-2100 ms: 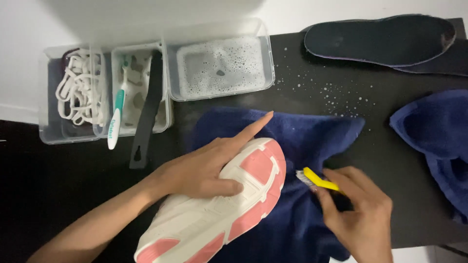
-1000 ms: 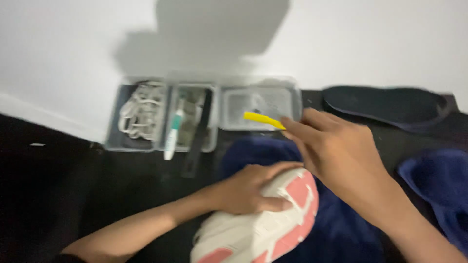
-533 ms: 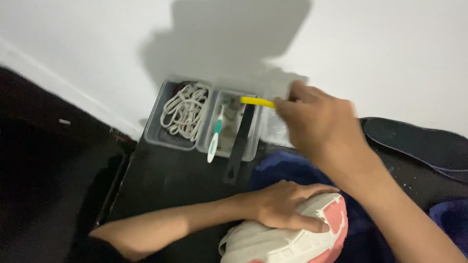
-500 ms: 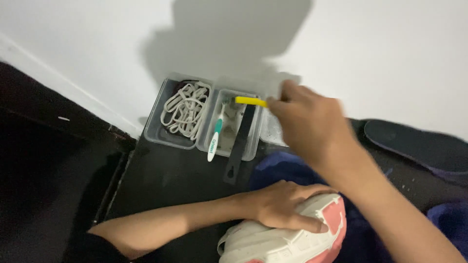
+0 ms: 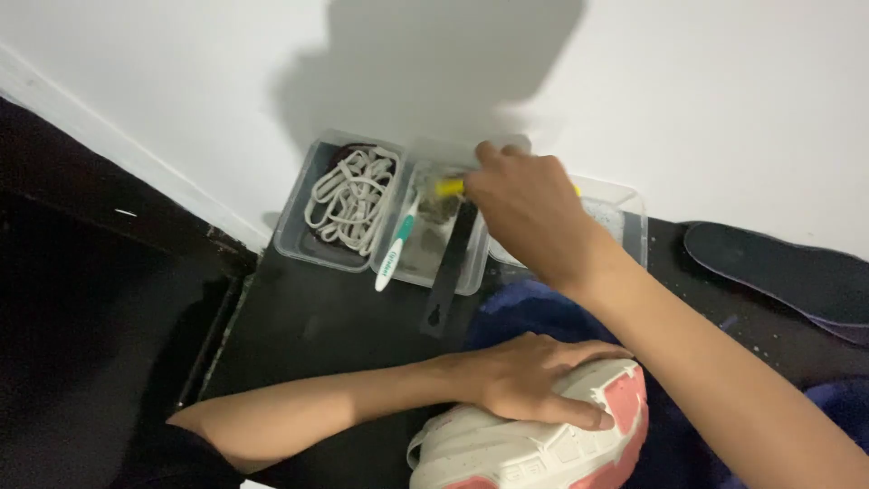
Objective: Detailed cleaning of a shoe sole using a brush and soapy water.
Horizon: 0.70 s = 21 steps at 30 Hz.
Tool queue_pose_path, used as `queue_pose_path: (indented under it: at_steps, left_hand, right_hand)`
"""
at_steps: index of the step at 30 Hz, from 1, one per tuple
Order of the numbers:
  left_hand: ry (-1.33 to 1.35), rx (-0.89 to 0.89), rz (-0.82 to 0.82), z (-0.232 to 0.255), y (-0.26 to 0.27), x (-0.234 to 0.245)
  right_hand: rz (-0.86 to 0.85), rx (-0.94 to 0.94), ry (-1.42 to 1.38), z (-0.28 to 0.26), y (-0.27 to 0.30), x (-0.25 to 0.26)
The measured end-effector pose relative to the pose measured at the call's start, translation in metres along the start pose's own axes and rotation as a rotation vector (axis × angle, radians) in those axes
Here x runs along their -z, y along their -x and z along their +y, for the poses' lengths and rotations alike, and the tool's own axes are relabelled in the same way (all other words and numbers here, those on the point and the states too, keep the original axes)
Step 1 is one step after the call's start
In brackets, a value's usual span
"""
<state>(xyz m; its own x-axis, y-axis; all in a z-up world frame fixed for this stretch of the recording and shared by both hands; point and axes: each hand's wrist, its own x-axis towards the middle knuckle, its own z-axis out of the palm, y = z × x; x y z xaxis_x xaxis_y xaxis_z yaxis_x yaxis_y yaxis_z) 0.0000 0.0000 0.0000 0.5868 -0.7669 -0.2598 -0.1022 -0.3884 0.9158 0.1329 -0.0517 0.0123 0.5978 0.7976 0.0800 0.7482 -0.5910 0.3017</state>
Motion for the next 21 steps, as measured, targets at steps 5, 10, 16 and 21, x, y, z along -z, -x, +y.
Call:
queue_pose_path:
  at_steps: [5,10,16,21]
  left_hand:
    - [-0.009,-0.016,0.03,-0.002,-0.003,-0.003]
    - [-0.052,-0.017,0.04,-0.004,-0.004,-0.005]
    - [-0.058,-0.167,0.063,-0.018,-0.016,-0.013]
    - [-0.001,-0.108,0.018,-0.011,-0.031,-0.007]
  right_hand:
    - [-0.232,-0.313,-0.39,0.013,0.027,0.037]
    - [0.048,-0.288,-0.149,0.045,0.086,0.011]
    - [-0.006,-0.289,-0.156,0.063,0.142,-0.024]
    - [0.37,-0.333,-0.254,0.069,0.197,-0.022]
